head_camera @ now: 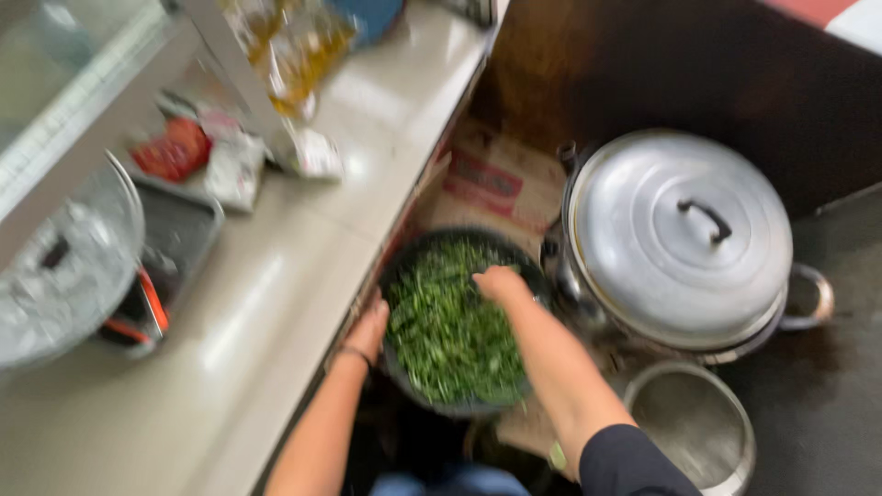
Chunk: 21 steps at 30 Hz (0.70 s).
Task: The person uses a pestle to crush and mix green vegetables in a stone mortar. The hands repeatedly press and rotate the pestle to break down the vegetables. The task continues throughout the clip without a visible final state or transfer of the contents.
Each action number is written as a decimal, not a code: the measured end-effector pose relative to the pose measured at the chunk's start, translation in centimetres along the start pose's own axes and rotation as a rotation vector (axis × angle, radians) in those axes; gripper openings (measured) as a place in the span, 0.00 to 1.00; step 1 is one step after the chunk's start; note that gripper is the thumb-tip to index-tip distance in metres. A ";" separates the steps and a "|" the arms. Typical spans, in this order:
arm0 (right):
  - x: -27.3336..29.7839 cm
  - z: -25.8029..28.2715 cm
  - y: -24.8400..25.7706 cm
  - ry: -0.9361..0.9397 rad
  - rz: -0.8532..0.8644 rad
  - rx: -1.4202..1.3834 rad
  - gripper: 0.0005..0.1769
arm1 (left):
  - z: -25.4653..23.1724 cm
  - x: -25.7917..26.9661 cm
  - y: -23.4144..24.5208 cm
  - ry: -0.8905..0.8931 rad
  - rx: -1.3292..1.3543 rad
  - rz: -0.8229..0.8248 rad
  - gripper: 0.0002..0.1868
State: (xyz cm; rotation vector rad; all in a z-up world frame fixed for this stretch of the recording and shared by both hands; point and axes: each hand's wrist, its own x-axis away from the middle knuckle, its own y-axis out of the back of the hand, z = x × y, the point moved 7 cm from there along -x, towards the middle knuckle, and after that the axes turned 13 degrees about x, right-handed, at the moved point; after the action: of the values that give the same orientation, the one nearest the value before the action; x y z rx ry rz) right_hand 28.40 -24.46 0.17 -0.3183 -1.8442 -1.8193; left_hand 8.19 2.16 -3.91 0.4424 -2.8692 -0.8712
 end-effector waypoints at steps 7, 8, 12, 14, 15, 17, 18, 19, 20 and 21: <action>6.6 4.3 -2.5 -0.008 -0.263 -0.070 0.28 | 0.2 -0.2 -1.5 -0.192 -1.200 0.310 0.33; 8.1 4.7 -3.8 -0.070 -0.194 -0.049 0.31 | -0.1 -0.4 -0.5 -0.128 -0.889 0.315 0.30; 5.0 3.4 -1.4 -0.016 -0.259 -0.077 0.29 | -2.1 0.0 0.0 -0.241 -0.567 0.140 0.28; -0.2 3.3 0.6 0.048 -0.072 -0.068 0.33 | -1.7 0.9 -0.5 -0.198 -0.544 0.162 0.28; -2.3 3.6 1.9 0.073 0.049 -0.068 0.32 | -1.7 0.3 -0.2 -0.181 -0.536 0.166 0.29; -0.9 6.0 2.0 0.077 -0.142 -0.073 0.30 | -2.2 -0.3 0.4 -0.175 -0.571 0.198 0.28; 2.7 7.7 -0.3 0.089 -0.227 -0.099 0.30 | -2.6 0.3 0.3 -0.163 -0.583 0.219 0.28; 6.1 9.4 -2.5 0.067 -0.243 -0.134 0.29 | -2.8 0.2 0.7 -0.136 -0.575 0.244 0.29; 8.4 10.5 -3.7 0.016 -0.215 -0.163 0.29 | -3.1 0.1 1.0 -0.108 -0.567 0.269 0.29; 8.6 10.3 -3.3 -0.038 -0.171 -0.158 0.30 | -3.3 -0.1 1.0 -0.079 -0.553 0.291 0.30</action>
State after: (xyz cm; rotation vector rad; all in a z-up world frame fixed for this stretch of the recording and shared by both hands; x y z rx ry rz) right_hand 17.52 -16.29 2.25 -0.2600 -1.8045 -2.0946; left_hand 8.62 1.22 -0.59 -0.0677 -2.4991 -1.5622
